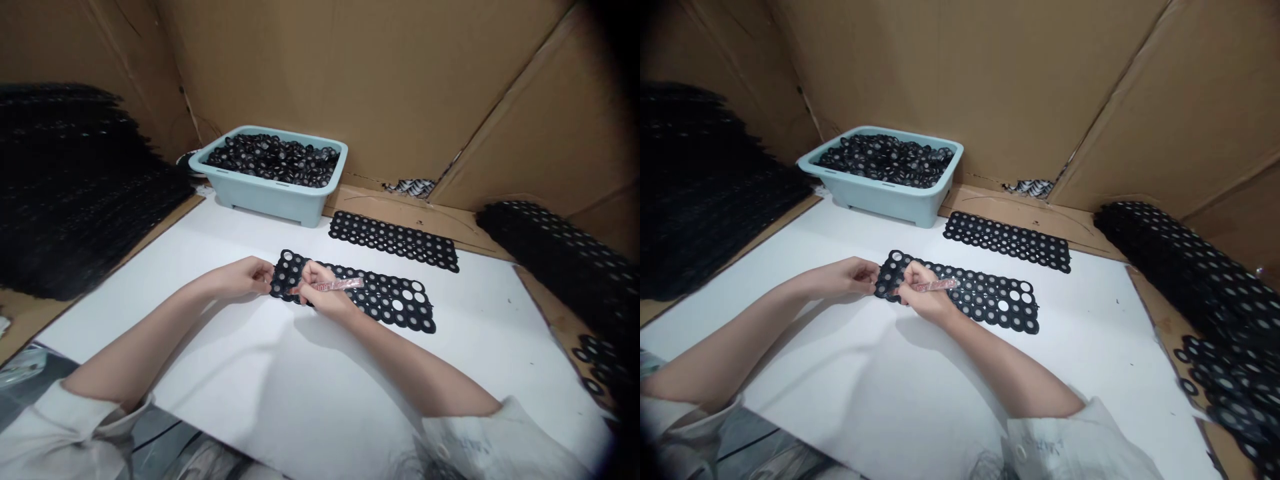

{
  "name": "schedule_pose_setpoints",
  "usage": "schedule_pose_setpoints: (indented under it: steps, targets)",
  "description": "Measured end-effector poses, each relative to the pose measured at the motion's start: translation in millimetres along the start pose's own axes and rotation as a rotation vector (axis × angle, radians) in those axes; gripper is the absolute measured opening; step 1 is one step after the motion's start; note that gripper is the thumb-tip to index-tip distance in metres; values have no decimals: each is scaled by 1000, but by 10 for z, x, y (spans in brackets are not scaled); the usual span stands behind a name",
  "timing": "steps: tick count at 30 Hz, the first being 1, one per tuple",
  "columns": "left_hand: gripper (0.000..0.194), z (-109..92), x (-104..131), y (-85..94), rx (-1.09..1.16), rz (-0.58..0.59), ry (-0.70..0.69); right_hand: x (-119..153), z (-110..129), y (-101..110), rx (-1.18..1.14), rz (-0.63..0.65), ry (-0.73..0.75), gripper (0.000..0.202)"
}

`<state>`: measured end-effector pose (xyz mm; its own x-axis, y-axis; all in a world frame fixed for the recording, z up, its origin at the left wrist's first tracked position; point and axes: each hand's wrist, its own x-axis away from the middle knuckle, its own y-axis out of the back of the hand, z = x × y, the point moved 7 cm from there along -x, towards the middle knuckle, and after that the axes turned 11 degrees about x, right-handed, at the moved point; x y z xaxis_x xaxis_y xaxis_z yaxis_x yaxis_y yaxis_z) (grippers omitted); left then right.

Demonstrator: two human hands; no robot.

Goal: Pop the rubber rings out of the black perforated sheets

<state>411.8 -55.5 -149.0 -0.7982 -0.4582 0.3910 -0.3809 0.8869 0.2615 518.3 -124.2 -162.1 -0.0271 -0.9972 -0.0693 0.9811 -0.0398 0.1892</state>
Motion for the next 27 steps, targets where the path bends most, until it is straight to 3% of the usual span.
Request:
schedule_pose_setpoints:
  steps: [5, 10, 16, 27]
  targets:
    - [13, 8, 5, 25, -32, -43, 32, -35, -35, 78, -80, -87, -46, 15]
    - [14, 21, 0, 34, -12, -6, 10, -39, -35, 141, -165, -147, -63, 15]
    - [15, 17, 33, -41, 156, 83, 50, -44, -26, 122, -157, -133, -69, 16]
    - [16, -41, 61, -106, 271, 122, 39, -42, -12, 109, -266, -59, -26, 16]
